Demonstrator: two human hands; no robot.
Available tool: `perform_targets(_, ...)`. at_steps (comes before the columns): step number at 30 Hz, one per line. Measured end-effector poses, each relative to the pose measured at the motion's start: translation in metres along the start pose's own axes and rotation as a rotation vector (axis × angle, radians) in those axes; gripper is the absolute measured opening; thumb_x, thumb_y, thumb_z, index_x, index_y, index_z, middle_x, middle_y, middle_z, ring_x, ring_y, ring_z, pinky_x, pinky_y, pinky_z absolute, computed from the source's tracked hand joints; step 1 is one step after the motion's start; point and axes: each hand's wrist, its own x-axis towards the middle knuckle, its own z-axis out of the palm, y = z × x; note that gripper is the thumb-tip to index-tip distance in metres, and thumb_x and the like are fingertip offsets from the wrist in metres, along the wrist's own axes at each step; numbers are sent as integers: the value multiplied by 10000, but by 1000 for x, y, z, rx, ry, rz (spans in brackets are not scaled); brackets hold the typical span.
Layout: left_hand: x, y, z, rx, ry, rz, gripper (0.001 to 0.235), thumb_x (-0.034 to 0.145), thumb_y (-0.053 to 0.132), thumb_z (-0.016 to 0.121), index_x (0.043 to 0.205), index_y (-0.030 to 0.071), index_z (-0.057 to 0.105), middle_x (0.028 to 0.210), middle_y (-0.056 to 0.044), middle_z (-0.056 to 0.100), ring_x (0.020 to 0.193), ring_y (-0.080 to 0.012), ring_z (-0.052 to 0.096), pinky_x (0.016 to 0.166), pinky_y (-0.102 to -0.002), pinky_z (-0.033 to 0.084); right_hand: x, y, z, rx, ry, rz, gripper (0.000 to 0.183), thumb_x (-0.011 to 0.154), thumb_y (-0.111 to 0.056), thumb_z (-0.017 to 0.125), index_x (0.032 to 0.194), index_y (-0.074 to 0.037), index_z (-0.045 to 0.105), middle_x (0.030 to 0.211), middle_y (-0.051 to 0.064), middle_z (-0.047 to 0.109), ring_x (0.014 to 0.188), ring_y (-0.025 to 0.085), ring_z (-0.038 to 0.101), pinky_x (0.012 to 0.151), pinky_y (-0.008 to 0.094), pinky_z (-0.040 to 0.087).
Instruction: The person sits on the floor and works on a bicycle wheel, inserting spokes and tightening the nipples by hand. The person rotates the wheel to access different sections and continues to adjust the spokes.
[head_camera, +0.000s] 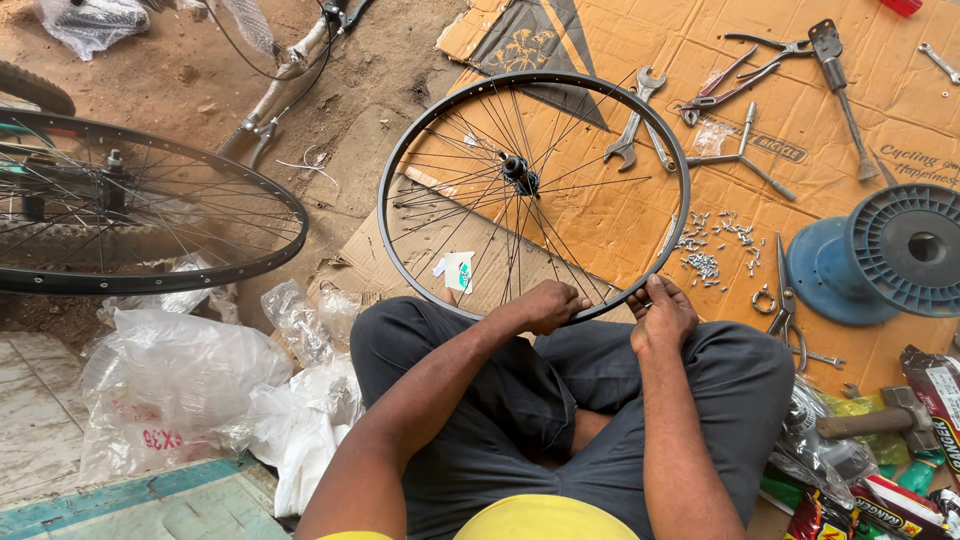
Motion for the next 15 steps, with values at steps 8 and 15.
perform_targets(8,-3,9,-15,3,56,-503,272,931,288,679,1064,67,765,972,-186,732,903,-355,683,784,-494,549,-31,-1,18,-1,-137,28,74,942,-17,709,1007,0,679,847,97,700,700,187,691,631,356,623)
perform_targets(15,38,-12,53,-1220,355,-789,320,897,9,566,1216,-9,552,867,-213,642,671,-277,619,562,-432,524,-39,30,26,-28,-247,-64,104,945,-32,749,1034,-10,701,845,72,705,674,138,644,563,262,536)
